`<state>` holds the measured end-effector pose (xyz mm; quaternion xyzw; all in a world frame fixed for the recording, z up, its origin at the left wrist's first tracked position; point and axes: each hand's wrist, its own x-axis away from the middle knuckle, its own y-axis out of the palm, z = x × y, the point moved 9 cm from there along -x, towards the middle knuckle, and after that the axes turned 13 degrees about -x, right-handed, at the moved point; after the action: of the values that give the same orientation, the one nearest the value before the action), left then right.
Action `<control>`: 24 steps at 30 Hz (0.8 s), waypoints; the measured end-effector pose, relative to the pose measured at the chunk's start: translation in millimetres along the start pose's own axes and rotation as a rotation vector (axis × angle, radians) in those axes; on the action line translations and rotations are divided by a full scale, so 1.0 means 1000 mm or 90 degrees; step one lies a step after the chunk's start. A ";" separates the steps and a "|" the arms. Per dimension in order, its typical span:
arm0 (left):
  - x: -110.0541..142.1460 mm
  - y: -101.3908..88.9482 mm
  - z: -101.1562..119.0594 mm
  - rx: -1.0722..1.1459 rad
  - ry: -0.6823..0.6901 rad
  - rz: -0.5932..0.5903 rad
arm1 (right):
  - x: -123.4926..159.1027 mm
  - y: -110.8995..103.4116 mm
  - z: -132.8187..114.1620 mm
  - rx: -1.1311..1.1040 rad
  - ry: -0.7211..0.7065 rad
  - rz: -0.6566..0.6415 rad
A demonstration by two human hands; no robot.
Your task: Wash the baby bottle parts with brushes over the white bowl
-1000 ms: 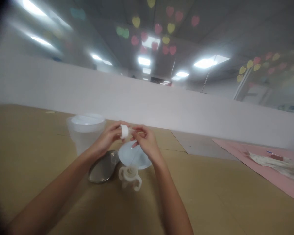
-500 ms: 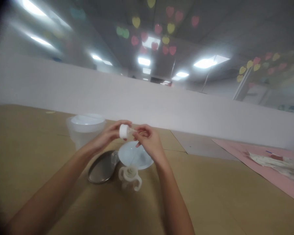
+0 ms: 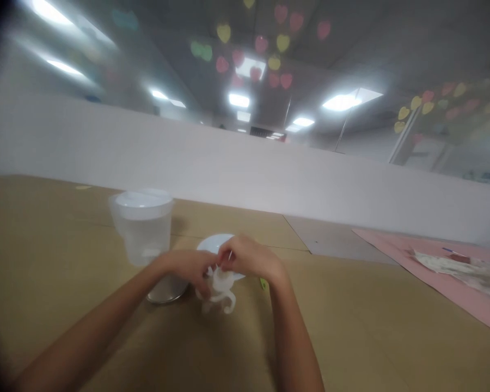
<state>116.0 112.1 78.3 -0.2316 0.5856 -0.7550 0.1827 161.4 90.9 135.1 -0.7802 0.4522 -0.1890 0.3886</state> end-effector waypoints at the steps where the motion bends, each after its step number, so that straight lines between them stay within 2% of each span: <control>1: -0.002 0.003 0.001 0.011 0.013 -0.011 | -0.002 0.001 0.002 0.012 0.005 0.002; 7: -0.008 0.012 -0.001 0.030 0.053 -0.039 | -0.013 0.016 0.006 0.031 -0.051 -0.068; 11: -0.006 0.023 -0.007 0.142 0.062 -0.037 | -0.014 0.020 0.007 0.036 -0.063 -0.086; 16: 0.013 0.043 -0.010 0.380 0.056 0.081 | -0.018 0.024 0.004 0.001 -0.094 -0.112; 21: 0.025 0.072 -0.023 0.418 -0.037 0.266 | -0.016 0.029 0.003 -0.106 -0.120 -0.151; 23: 0.026 0.079 -0.028 0.421 -0.062 0.321 | -0.011 0.030 0.006 -0.199 -0.148 -0.114; 24: 0.026 0.081 -0.029 0.423 -0.068 0.343 | -0.008 0.029 0.010 -0.255 -0.170 -0.064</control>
<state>78.5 101.5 -2.6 -0.0378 0.3399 -0.8148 0.4682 147.1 93.9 106.9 -0.8812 0.3859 -0.0098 0.2730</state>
